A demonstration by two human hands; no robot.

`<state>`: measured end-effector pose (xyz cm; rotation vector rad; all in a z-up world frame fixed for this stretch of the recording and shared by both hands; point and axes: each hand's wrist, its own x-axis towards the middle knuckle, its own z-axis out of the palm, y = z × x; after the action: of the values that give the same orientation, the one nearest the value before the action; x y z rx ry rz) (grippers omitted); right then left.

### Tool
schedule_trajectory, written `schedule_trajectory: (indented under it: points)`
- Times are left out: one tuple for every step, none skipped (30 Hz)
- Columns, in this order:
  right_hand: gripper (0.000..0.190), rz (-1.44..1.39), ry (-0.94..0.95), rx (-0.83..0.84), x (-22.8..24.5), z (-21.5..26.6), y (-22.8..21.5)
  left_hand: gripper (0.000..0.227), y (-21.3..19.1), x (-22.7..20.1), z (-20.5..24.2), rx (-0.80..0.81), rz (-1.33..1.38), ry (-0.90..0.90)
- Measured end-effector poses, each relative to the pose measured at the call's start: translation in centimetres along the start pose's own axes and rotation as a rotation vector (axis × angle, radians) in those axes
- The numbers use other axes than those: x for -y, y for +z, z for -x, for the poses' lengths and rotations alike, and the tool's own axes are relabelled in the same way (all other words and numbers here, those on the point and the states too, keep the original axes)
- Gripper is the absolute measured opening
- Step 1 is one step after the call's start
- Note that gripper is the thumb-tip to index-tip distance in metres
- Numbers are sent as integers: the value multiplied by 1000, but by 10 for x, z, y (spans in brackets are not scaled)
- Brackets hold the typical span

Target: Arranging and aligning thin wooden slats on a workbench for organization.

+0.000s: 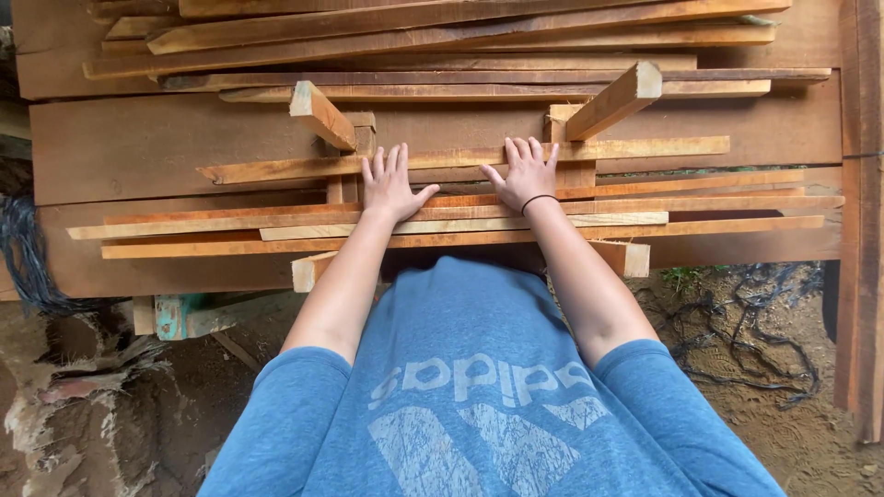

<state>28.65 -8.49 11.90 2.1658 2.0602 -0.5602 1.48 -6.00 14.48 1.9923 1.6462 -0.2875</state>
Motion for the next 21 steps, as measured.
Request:
schedule_trajectory:
  points:
    - [78, -1, -2, 1, -1, -3, -2, 102, 10, 7, -9, 0, 0, -2]
    - [72, 15, 18, 64, -1, -6, -4, 79, 21, 14, -17, -59, -47, 19]
    - [77, 29, 40, 134, -2, -5, -5, 70, 33, 21, -22, -111, -93, 40]
    - [77, 27, 40, 141, -2, -1, -2, 70, 48, 30, -26, -103, -93, 38]
    - [76, -13, 49, 207, -4, 1, -2, 63, 61, 38, -34, -80, -70, 1]
    - [75, -53, 58, 272, -5, 2, -1, 59, 75, 46, -41, -56, -48, -36]
    - [75, -51, 57, 264, -7, -3, -2, 59, 71, 43, -44, -65, -48, -34]
    - [75, -37, 52, 265, -9, -8, -3, 61, 67, 40, -47, -14, -42, -51]
    - [74, -28, 44, 289, -6, 0, 3, 64, 70, 41, -33, 57, -37, -79]
    - [74, -32, 40, 303, -6, 9, 15, 64, 76, 44, -22, 68, -38, -87]
    - [64, -36, -4, 83, -10, 8, 22, 55, 77, 44, -25, -102, -11, -26]
    - [56, -39, -48, -137, -13, 6, 29, 48, 77, 43, -28, -273, 15, 35]
    - [56, -34, -44, -139, -17, 4, 26, 48, 75, 41, -30, -274, 20, 40]
    - [53, -59, -114, -261, -21, 3, 24, 45, 74, 40, -32, -352, 32, 75]
    - [55, -91, -191, -371, -19, 9, 27, 45, 77, 45, -24, -421, 42, 99]
    - [55, -92, -193, -361, -16, 15, 27, 45, 74, 43, -15, -414, 44, 92]
    - [57, -126, -45, -139, -15, 14, 22, 47, 67, 41, -14, -315, 91, 36]
    - [65, -158, 103, 83, -13, 13, 16, 49, 58, 37, -13, -215, 138, -20]
    - [65, -155, 102, 76, -11, 14, 8, 49, 56, 35, -16, -222, 139, -17]
    - [66, -120, 58, 132, -9, 15, -1, 54, 54, 33, -19, -98, 65, -46]
    - [68, -85, 14, 191, -5, 17, -9, 65, 52, 32, -21, 27, -9, -77]
